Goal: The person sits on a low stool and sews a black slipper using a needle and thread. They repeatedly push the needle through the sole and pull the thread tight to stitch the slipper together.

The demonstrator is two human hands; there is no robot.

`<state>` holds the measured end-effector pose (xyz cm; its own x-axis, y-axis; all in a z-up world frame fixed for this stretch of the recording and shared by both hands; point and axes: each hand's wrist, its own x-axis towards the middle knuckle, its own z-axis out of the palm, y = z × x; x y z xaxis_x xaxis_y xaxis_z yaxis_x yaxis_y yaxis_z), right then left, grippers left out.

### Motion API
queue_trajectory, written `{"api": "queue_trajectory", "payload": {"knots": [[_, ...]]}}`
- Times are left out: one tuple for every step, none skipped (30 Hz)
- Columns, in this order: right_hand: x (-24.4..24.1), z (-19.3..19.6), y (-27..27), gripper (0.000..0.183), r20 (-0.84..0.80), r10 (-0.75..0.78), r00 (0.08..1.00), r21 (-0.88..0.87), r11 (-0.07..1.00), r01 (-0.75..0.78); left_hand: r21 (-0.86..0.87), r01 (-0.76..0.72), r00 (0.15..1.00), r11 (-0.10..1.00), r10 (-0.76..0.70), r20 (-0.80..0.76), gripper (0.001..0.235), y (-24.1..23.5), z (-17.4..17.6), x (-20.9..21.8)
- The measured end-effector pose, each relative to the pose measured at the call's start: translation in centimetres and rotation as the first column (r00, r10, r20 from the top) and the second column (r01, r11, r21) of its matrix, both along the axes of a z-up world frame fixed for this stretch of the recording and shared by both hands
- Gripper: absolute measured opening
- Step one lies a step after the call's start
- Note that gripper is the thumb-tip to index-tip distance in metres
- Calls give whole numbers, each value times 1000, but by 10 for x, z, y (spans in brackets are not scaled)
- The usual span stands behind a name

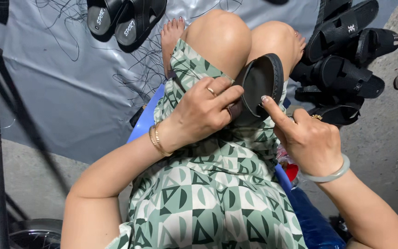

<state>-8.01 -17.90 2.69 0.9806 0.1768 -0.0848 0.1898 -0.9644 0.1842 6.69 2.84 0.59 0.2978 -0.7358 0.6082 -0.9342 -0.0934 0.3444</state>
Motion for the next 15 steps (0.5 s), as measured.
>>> {"api": "queue_trajectory", "payload": {"knots": [[-1, -1, -1, 45, -9, -5, 1000, 21, 1000, 5, 18, 117, 961, 993, -109, -254, 4, 2, 6, 2], [-3, -3, -2, 44, -18, -9, 1000, 42, 999, 10, 6, 233, 847, 973, -200, -492, 23, 4, 12, 4], [-3, -3, -2, 44, -15, -15, 1000, 43, 999, 15, 8, 238, 848, 971, -204, -490, 23, 3, 16, 4], [-3, -3, -3, 45, -36, -29, 999, 83, 996, 32, -172, 354, 562, 920, -356, -747, 13, 3, 21, 4], [-4, -3, -2, 46, -60, -41, 997, 126, 991, 48, -374, 383, 180, 845, -465, -867, 6, 4, 25, 3], [-6, -4, -2, 46, -60, -44, 997, 129, 990, 51, -371, 386, 179, 844, -463, -868, 6, 2, 24, 2], [-8, -4, -2, 48, -85, -81, 993, 220, 971, 98, -351, 329, 125, 877, -409, -904, 8, 0, 23, 1], [-10, -5, -2, 52, -113, -115, 987, 308, 940, 145, -324, 273, 67, 906, -354, -933, 12, -3, 22, 0], [-8, -2, 0, 52, -115, -119, 986, 310, 939, 149, -323, 277, 65, 905, -353, -933, 12, -7, 13, -4], [-6, 1, 2, 46, -25, -95, 995, 247, 964, 98, -167, 168, 307, 971, -213, -927, 9, -12, 4, -9], [-4, 4, 4, 43, 64, -62, 996, 178, 983, 50, -34, 21, 519, 999, -40, -854, 10, -16, -5, -14], [-5, 3, 8, 43, 65, -66, 996, 180, 982, 53, -32, 25, 520, 999, -40, -853, 10, -21, -10, -20], [-5, 2, 11, 40, 64, -88, 994, 191, 979, 74, 68, 7, 532, 998, 54, -845, 8, -25, -15, -26], [-6, 1, 15, 38, 62, -110, 992, 203, 975, 95, 167, -13, 542, 986, 147, -827, 20, -29, -20, -32], [-6, 0, 13, 38, 61, -112, 992, 206, 974, 97, 170, -10, 542, 985, 148, -827, 20, -28, -17, -33]]}}
